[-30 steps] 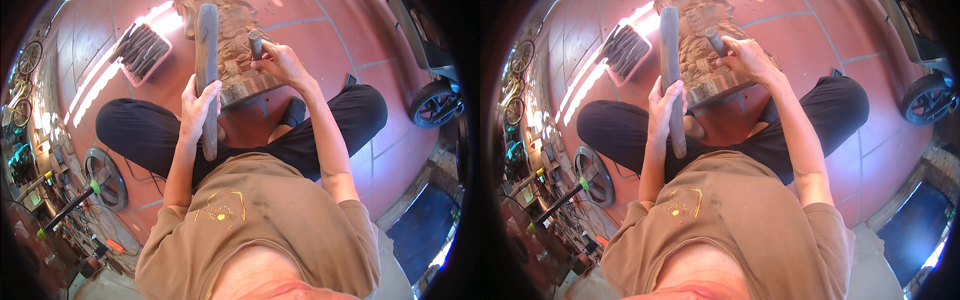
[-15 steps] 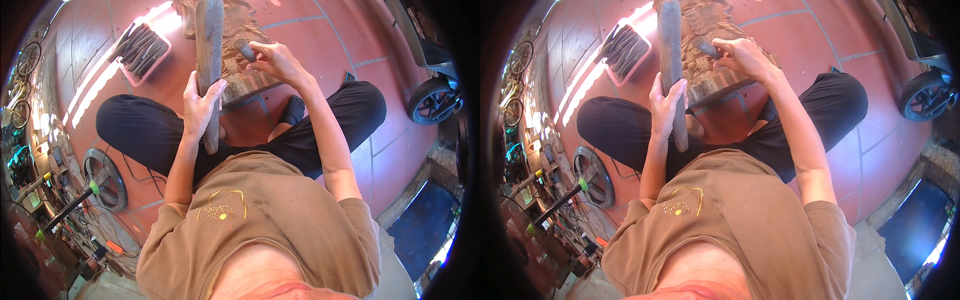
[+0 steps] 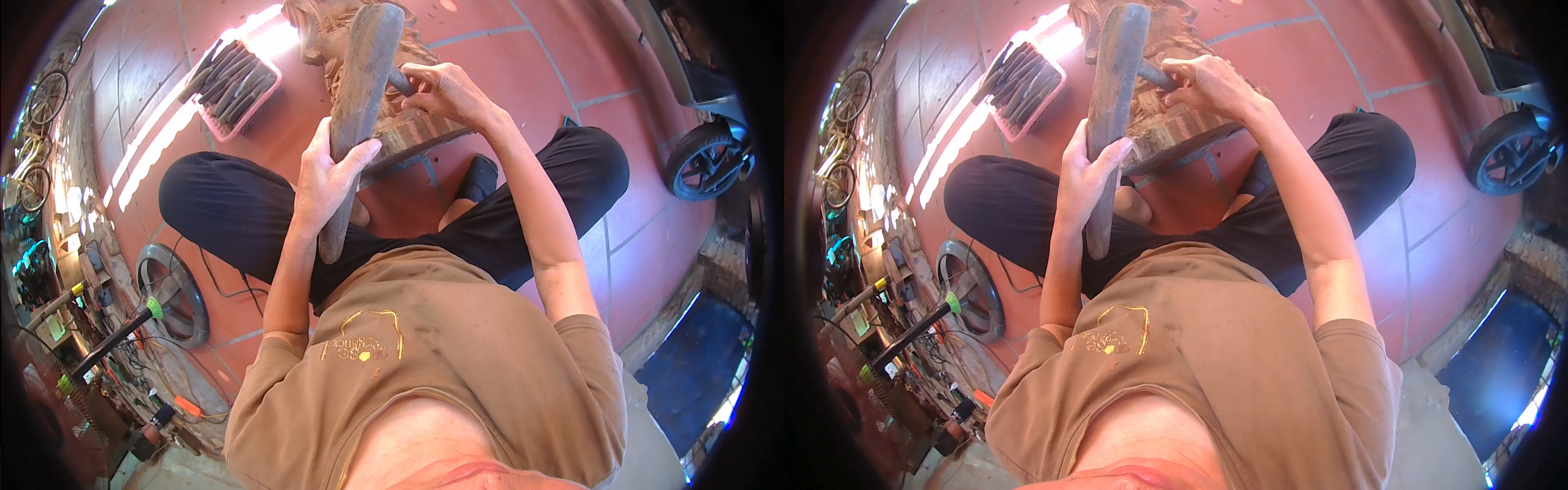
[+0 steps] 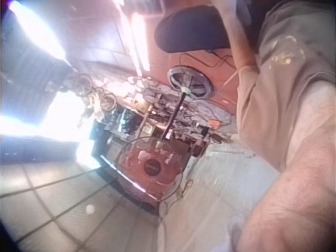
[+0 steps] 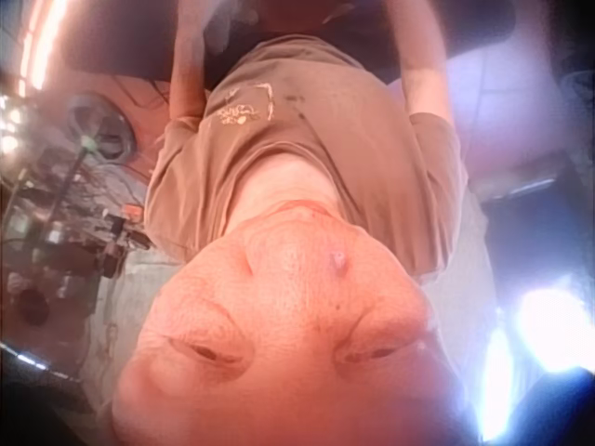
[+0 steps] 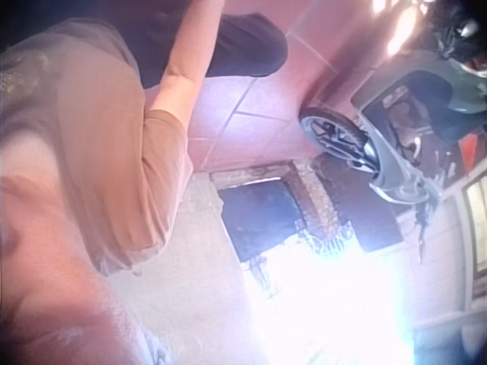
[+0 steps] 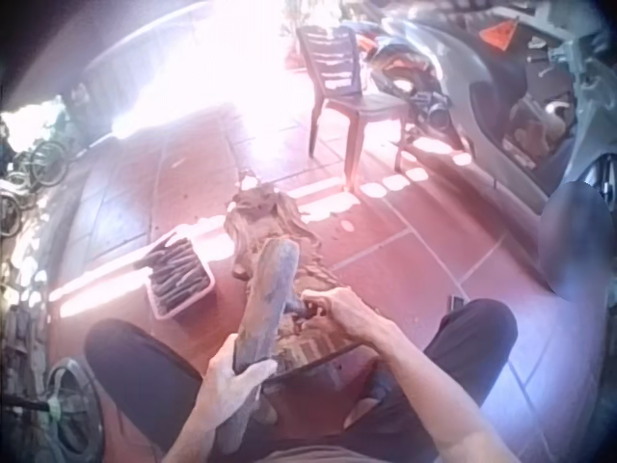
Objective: The person carves a wooden block using a chisel and mallet while sitting cross-legged on the floor. They repeatedly strike the chisel to shape the wood, occasionally adjusting the block's position.
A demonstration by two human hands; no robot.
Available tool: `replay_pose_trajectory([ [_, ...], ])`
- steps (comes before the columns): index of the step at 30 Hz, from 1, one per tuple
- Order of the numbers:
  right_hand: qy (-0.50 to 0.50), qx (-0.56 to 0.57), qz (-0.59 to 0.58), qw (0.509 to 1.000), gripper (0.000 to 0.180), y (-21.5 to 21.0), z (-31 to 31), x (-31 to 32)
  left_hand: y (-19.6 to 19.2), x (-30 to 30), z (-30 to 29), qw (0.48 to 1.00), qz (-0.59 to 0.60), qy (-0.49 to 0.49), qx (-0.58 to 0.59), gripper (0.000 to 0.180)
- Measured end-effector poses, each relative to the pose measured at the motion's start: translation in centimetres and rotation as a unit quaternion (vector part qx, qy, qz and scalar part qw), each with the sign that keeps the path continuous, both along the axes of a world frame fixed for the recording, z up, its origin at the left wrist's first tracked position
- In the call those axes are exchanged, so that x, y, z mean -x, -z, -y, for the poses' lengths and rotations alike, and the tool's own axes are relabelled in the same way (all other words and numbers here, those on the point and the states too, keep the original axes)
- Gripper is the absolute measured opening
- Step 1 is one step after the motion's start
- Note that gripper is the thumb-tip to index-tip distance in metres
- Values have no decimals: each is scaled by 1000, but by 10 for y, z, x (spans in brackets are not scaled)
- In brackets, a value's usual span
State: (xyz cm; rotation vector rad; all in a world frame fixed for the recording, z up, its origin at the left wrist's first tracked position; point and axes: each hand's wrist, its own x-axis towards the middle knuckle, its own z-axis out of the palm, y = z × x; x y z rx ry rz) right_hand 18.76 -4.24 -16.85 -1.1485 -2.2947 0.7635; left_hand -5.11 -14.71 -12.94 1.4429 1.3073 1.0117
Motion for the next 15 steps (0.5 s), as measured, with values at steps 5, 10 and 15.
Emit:
replay_pose_trajectory([
  [5, 10, -1, -19, 1000, 45, 9, 3, 0, -31, 2, 2, 986, 158, -51, -16, 31],
  [10, 21, 19, -19, 999, 42, 2, 4, 0, -47, -5, 10, 972, 193, -108, -84, 25],
  [15, 93, -64, 59, 992, 36, 67, -13, -15, 1, -11, 4, 983, -135, 121, -11, 62],
])
